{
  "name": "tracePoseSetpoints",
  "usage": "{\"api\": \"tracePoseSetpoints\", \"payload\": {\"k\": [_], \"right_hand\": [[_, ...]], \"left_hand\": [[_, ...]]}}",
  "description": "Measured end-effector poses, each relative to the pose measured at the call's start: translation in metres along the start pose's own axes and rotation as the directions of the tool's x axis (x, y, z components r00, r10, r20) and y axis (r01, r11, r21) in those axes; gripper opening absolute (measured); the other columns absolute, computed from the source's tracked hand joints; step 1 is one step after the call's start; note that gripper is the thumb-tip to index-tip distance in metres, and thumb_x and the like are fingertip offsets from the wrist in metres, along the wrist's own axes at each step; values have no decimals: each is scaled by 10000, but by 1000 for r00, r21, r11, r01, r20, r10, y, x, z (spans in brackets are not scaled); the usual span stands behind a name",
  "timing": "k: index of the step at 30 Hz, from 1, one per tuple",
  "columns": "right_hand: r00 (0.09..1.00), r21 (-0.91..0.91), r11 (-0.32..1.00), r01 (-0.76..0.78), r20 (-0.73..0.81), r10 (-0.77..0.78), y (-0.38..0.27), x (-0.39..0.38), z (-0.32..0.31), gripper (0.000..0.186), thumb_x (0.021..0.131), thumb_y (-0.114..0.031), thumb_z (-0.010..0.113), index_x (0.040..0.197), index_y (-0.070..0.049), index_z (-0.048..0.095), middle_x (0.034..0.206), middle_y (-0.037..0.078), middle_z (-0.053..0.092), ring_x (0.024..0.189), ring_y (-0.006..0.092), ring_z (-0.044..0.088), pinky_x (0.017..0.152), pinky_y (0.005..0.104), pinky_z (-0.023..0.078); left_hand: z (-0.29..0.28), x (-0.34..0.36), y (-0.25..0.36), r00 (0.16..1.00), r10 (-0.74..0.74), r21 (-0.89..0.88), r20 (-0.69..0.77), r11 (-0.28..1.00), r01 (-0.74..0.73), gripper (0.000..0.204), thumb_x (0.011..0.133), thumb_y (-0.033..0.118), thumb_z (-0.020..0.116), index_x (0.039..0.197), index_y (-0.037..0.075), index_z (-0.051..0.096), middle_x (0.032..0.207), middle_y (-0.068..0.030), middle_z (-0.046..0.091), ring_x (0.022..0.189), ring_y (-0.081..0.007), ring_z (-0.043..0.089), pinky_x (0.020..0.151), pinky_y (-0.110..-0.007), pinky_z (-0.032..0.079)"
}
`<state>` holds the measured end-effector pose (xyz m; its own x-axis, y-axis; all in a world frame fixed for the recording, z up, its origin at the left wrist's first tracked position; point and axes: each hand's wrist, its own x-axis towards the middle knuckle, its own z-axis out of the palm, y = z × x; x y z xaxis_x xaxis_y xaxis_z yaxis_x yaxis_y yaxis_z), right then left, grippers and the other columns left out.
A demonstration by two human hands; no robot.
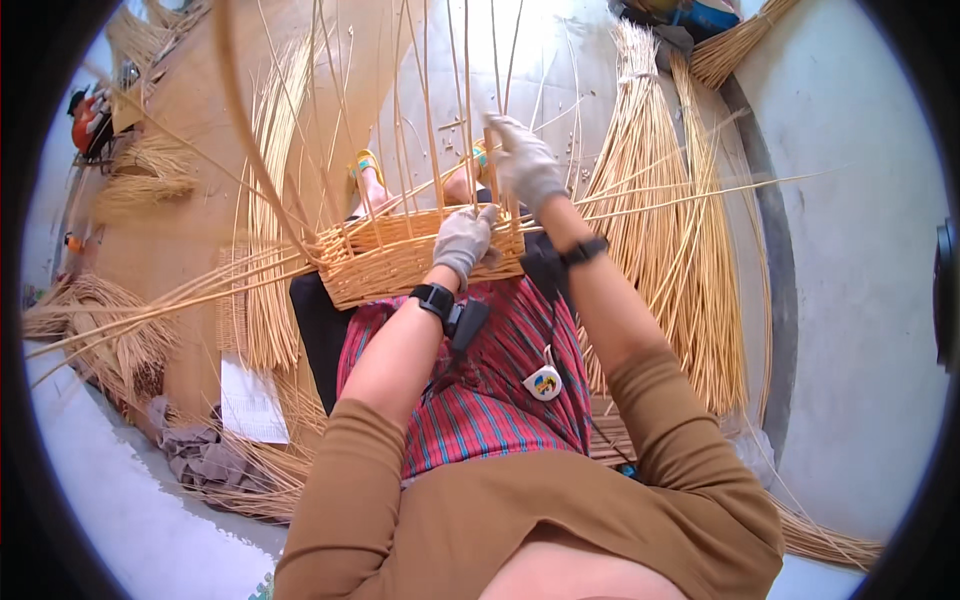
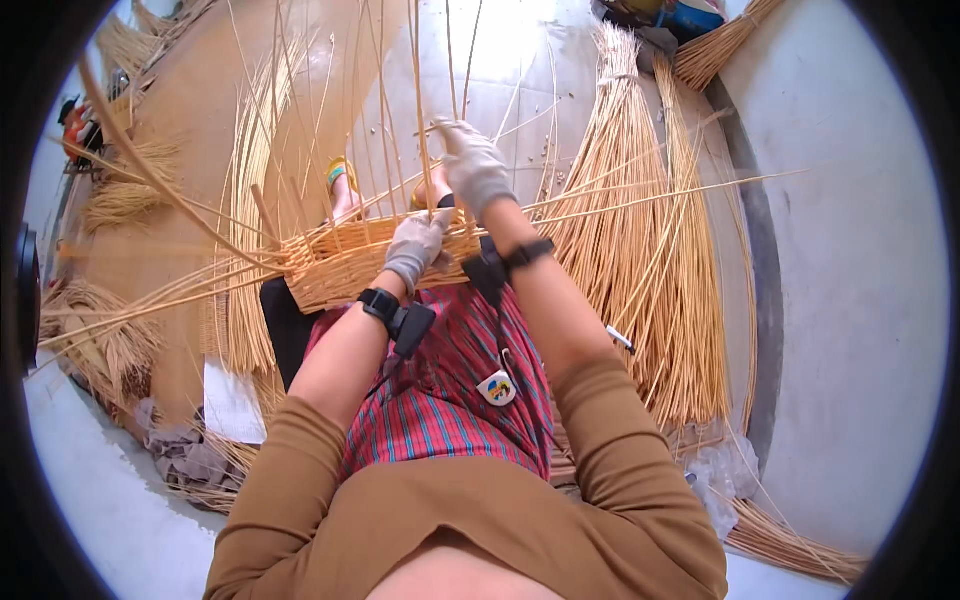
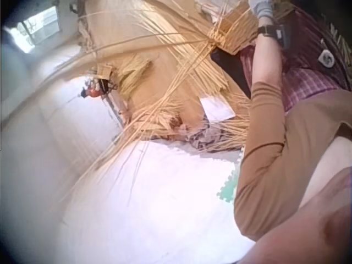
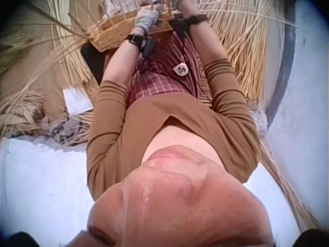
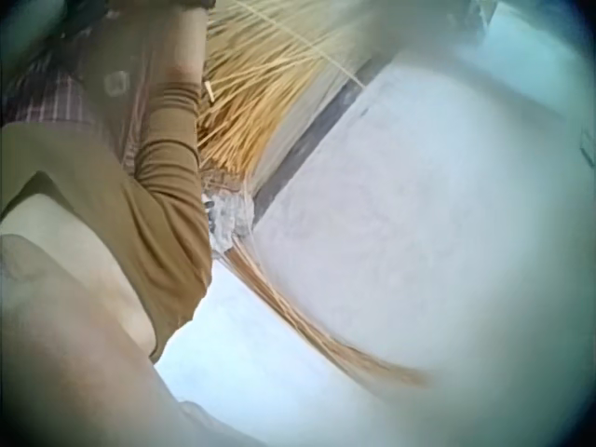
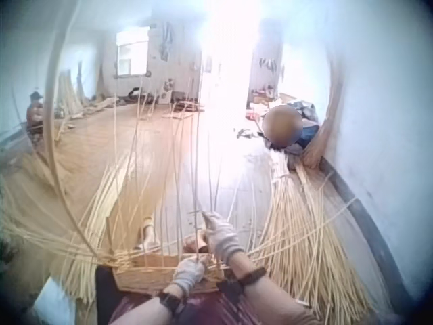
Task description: Weaving a rectangular straw basket while seated on the floor.
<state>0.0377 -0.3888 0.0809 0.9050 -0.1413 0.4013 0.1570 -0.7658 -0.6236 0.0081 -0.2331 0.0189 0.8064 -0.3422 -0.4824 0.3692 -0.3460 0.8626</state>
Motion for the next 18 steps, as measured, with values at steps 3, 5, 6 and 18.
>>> {"api": "tracePoseSetpoints", "payload": {"k": [3, 5, 6, 18], "right_hand": [[999, 191, 981, 34, 29, -40, 5, 34, -15, 614, 853, -71, 678, 1435, -196, 528, 1096, 157, 698, 973, 263, 696, 847, 359, 555], [961, 480, 840, -252, 226, 159, 24, 27, -43, 490, 868, -193, 695, 1347, -125, 616, 1058, 215, 710, 1005, 342, 692, 856, 415, 560], [888, 108, 924, -367, 338, 313, 36, 14, -62, 445, 867, -240, 705, 1282, -89, 654, 1092, 212, 709, 1013, 339, 690, 867, 419, 556], [917, -650, 654, 387, 343, -201, -13, -110, -52, 571, 800, -316, 784, 1333, -184, 631, 1312, 143, 635, 1259, 302, 577, 1082, 442, 430]], "left_hand": [[-7, 1, 2, 977, 161, 294, -142, 949, -114, 451, 969, 430, 642, 1119, 5, 655, 850, -158, 725, 656, -267, 740, 530, -387, 603], [-11, 0, 6, 996, 21, 130, -90, 991, -9, 414, 943, 395, 693, 1060, 0, 659, 840, -162, 721, 655, -275, 741, 522, -383, 602], [-12, -1, 9, 995, -97, -73, -22, 993, 96, 390, 928, 370, 722, 1029, -1, 659, 828, -166, 717, 653, -279, 741, 516, -380, 600], [-52, -97, -15, 743, 626, 338, -236, 770, -541, 521, 881, 103, 739, 1363, 75, 544, 1239, -138, 634, 955, -222, 682, 900, -352, 545]]}}
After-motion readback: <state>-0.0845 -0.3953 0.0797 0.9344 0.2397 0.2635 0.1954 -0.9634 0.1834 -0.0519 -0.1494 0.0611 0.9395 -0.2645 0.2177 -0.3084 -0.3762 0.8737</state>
